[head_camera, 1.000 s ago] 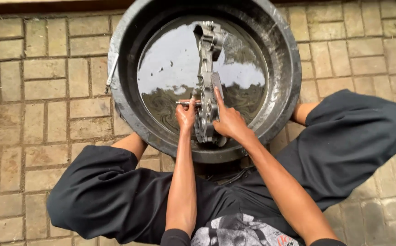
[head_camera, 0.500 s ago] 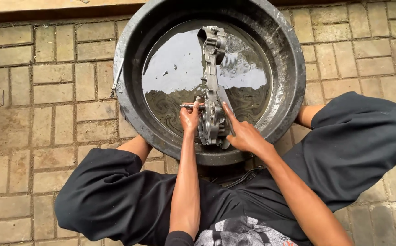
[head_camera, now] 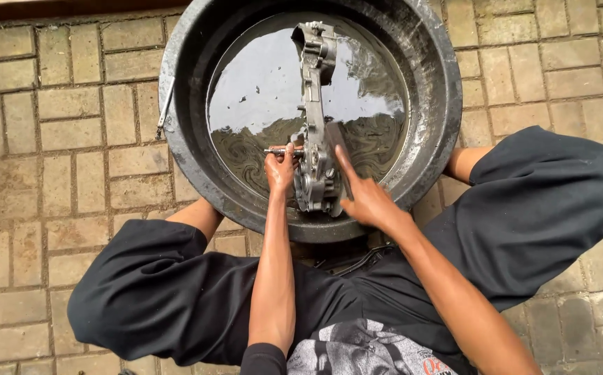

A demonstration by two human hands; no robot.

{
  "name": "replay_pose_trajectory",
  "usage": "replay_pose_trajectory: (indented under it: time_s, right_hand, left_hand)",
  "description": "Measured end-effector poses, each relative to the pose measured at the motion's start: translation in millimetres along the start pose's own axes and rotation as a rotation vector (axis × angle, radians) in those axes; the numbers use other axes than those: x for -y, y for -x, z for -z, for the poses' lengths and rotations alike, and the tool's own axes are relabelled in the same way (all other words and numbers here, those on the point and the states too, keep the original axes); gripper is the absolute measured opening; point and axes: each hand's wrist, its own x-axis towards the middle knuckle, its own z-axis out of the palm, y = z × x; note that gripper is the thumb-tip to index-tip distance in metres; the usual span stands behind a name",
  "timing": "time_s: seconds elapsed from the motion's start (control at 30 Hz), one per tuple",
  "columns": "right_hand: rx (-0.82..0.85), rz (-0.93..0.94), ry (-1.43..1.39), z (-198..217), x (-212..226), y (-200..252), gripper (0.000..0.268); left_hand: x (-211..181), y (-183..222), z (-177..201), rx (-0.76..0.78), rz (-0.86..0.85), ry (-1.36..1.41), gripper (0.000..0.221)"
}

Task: Cleaning a complex metal machine part in a basin of fluid using a wire brush and a small pick to remove grime.

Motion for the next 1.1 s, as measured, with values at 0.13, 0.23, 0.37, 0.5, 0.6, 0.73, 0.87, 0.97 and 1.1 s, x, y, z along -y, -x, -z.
replay_pose_trajectory:
  time_s: [0.13,0.23,0.37,0.5,0.6,0.73,0.87,0.97,1.1]
  right_hand:
    - [0.037,-0.057,-0.075,-4,1,32,0.103]
    - [0.046,-0.026,0.013,-3,-8,10,0.099]
    - [-0.042,0.063,0.095,3,-23,-23,0.100]
    - [0.058,0.085,0.080,6,-10,20,0.104]
    - [0.104,0.041,0.077,-5,-8,31,0.102]
    - [0.046,0.075,0.182,1,-25,-23,0.104]
    - [0.037,0.079,0.103,14,-11,-8,0.107]
    - [0.125,0.050,0.076,2,-7,22,0.107]
    - [0.126,0.036,0.163,-7,-13,10,0.106]
  left_hand:
    - [-8,2,-1,0.013,0.009,0.045,0.034]
    - [-13,11,0,0.019,-0.006,0.022,0.031]
    - [-12,7,0,0.028,-0.026,0.059,0.032]
    - [-15,9,-1,0.030,-0.008,0.069,0.032]
    - [-2,2,1,0.036,-0.011,0.055,0.031]
    - [4,-5,6,0.017,-0.019,0.041,0.033]
    - [-2,1,2,0.036,-0.033,0.062,0.031]
    - [-4,3,3,0.032,-0.020,0.064,0.032]
    - [-5,0,5,0.014,-0.012,0.009,0.032]
